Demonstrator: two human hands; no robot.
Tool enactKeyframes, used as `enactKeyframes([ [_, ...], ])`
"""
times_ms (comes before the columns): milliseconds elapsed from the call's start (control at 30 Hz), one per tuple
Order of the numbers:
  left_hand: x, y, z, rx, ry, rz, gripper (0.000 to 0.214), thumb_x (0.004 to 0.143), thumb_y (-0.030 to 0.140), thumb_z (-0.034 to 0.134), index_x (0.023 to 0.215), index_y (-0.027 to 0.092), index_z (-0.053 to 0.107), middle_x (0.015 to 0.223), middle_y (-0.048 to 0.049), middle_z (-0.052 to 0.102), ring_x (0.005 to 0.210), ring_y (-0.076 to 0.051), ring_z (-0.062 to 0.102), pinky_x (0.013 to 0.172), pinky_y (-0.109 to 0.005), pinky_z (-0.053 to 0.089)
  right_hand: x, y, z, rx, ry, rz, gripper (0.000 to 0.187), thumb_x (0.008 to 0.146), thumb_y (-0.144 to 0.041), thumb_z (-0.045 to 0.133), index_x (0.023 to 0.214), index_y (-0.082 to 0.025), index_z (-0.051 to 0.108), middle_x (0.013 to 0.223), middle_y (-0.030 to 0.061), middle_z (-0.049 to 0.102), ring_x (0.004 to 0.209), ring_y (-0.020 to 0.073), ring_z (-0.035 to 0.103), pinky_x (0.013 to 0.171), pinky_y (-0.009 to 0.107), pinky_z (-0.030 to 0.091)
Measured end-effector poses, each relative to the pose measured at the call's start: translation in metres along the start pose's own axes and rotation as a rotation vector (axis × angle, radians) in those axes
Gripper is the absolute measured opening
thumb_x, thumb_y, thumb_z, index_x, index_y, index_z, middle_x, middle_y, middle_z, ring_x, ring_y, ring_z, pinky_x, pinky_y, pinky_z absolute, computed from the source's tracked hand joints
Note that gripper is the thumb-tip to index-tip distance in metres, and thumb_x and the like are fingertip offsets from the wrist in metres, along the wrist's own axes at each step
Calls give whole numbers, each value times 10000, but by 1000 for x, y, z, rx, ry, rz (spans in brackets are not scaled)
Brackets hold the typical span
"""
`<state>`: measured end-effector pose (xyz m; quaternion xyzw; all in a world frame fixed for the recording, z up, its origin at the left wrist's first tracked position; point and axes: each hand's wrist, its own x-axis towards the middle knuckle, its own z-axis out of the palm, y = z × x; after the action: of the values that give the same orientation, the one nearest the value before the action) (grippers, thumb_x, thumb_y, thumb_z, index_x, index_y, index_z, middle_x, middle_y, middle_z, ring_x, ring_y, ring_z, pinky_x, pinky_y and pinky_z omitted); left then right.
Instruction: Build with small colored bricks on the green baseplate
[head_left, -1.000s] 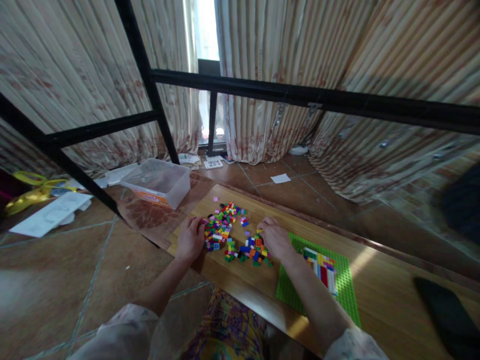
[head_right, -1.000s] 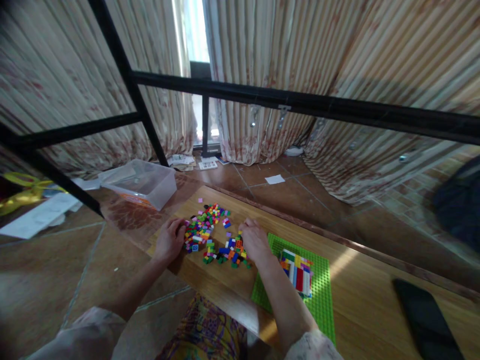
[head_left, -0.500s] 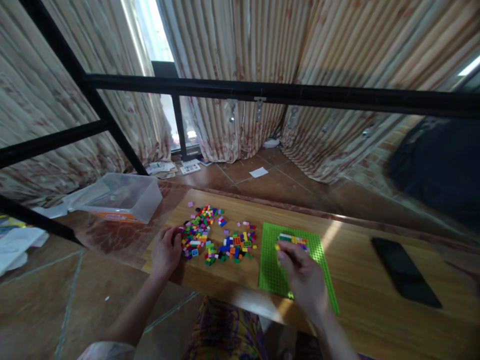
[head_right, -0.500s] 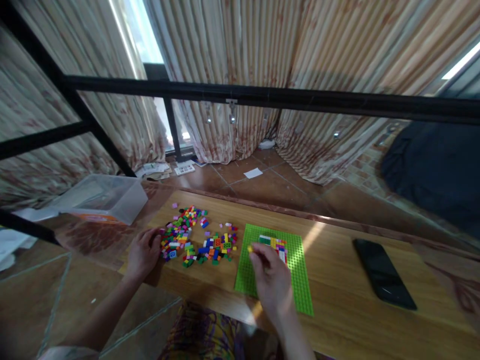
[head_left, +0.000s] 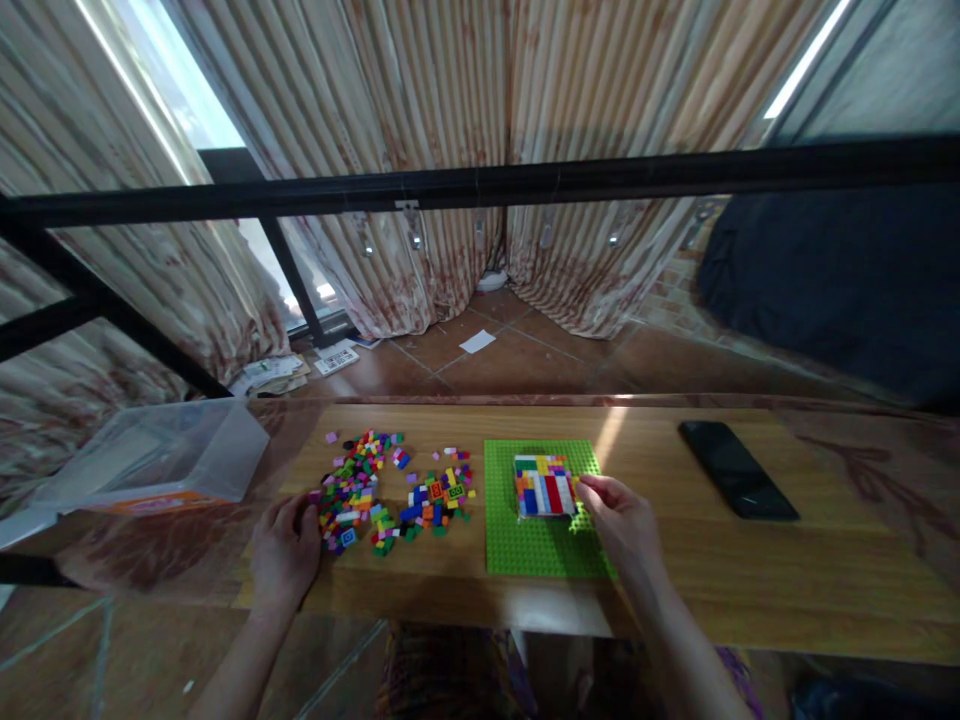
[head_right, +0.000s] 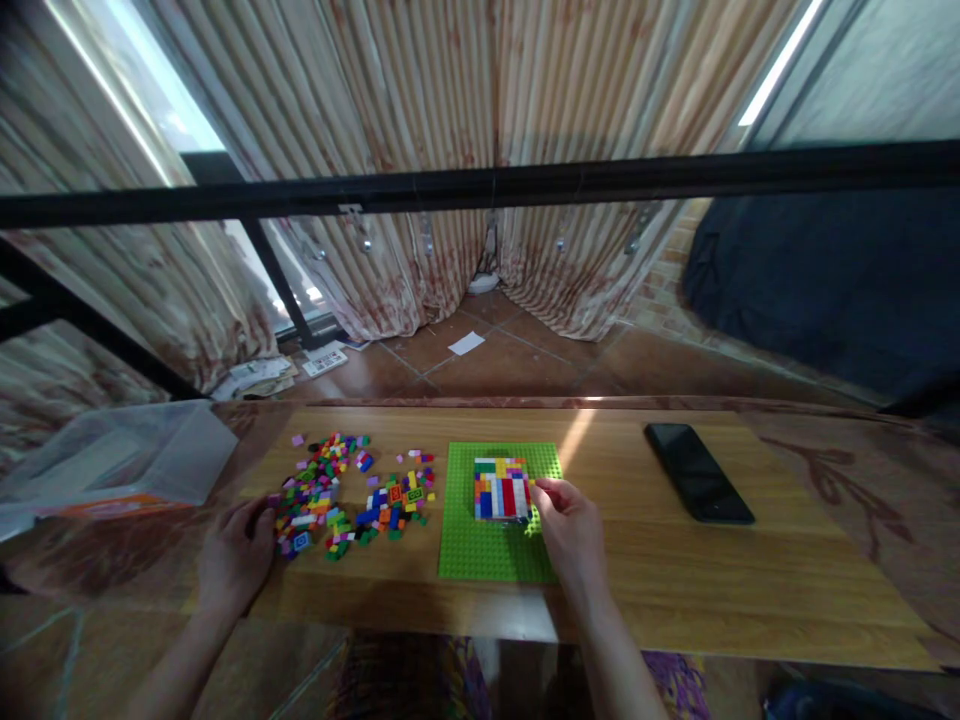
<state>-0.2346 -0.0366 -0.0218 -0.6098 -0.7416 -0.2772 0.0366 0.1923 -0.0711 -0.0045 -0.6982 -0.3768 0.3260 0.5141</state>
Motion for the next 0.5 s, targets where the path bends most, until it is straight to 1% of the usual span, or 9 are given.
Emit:
enactKeyframes([
  [67,0,0,-1,4,-6,13,393,856,392,386,977,144,665,1005,-124,642,993,-272,581,930,-418,457,2,-1,2,-73,-1,-17,335,716,-422,621,871,-142,720,795,89,735,712,196,657,634,278,476],
  [167,1,2,-2,10,12,22,397,858,393,386,974,138,667,1006,-128,642,987,-273,582,926,-418,460,2,-2,1,-208,14,-24,304,739,-418,583,844,-174,731,773,78,737,711,202,660,636,277,459],
  [267,0,4,-2,13,22,19,404,859,401,384,966,139,673,1003,-127,642,988,-271,581,930,-413,458,0,-7,1,-329,35,-6,316,760,-436,554,838,-192,739,742,67,732,694,202,656,609,268,434],
  [367,0,4,-2,15,15,9,400,861,399,384,962,146,677,1008,-123,642,991,-267,582,931,-410,458,-2,-14,1,-437,30,7,339,776,-453,532,829,-194,745,715,64,725,664,197,647,572,260,403],
  [500,0,3,-2,16,11,10,397,860,394,391,965,138,675,1018,-129,639,985,-272,582,914,-415,469,-4,-21,0,-502,28,-14,344,790,-445,515,821,-195,750,680,55,715,622,182,632,546,253,375],
])
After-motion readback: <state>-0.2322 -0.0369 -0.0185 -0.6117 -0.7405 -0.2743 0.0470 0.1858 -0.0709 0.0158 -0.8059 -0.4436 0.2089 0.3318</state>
